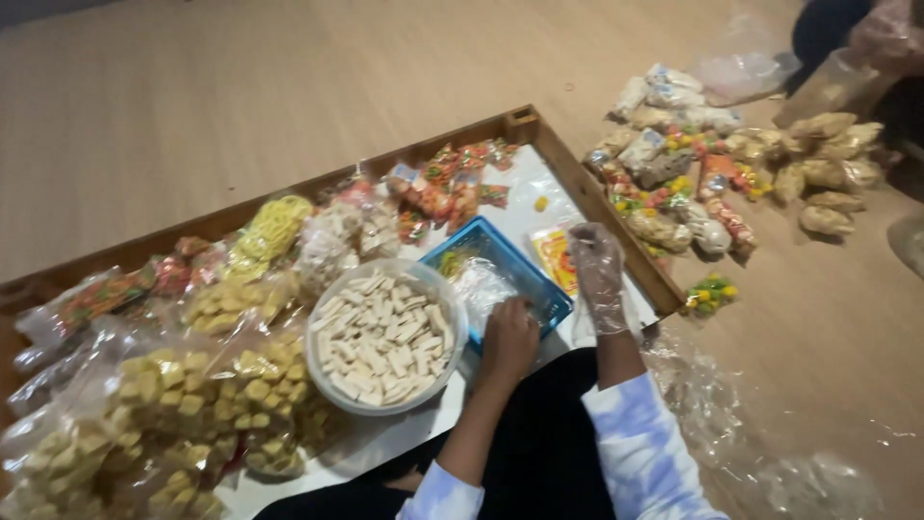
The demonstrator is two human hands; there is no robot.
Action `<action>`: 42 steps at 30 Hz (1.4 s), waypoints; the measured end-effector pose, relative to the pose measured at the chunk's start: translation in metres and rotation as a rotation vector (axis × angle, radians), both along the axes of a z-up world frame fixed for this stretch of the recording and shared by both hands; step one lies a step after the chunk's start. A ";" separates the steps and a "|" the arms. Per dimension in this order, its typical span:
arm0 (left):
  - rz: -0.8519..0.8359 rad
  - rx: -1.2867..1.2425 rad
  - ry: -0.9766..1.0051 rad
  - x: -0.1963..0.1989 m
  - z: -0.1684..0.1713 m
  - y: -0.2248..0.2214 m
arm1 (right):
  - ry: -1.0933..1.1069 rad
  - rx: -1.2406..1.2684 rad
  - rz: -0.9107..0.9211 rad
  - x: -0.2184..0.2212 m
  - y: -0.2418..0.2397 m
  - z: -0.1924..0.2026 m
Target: The person sits on the floor and sorts white, stick-shaped food items from a large bowl into smaller plastic bags. They handle the items by hand, wearing gloves, and place the filled bags onto a wooden tray alongside other packaged snacks.
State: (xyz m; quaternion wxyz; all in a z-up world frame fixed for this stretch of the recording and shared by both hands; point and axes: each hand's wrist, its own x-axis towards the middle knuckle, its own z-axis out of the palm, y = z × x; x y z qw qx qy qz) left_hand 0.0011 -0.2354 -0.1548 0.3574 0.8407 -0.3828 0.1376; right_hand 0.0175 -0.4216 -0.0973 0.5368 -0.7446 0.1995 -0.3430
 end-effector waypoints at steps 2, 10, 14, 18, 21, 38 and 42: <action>0.056 -0.043 0.295 0.012 0.013 -0.004 | -0.071 0.103 -0.048 -0.002 0.012 0.015; 0.136 0.178 0.517 0.044 0.022 -0.039 | -0.094 0.249 -0.016 -0.012 0.025 0.040; 0.145 0.225 0.537 0.042 0.027 -0.036 | 0.027 0.289 0.013 -0.019 0.031 0.061; 0.157 0.293 0.551 0.048 0.008 -0.035 | 0.109 0.312 0.021 -0.021 0.035 0.073; 0.090 0.348 0.634 0.055 -0.009 -0.038 | 0.161 0.313 0.028 -0.024 0.036 0.080; 0.687 -1.116 1.069 0.170 -0.102 -0.085 | 0.084 0.413 0.047 -0.027 0.041 0.092; 0.845 -0.924 1.230 0.122 0.018 -0.073 | 0.054 0.385 0.059 -0.025 0.035 0.077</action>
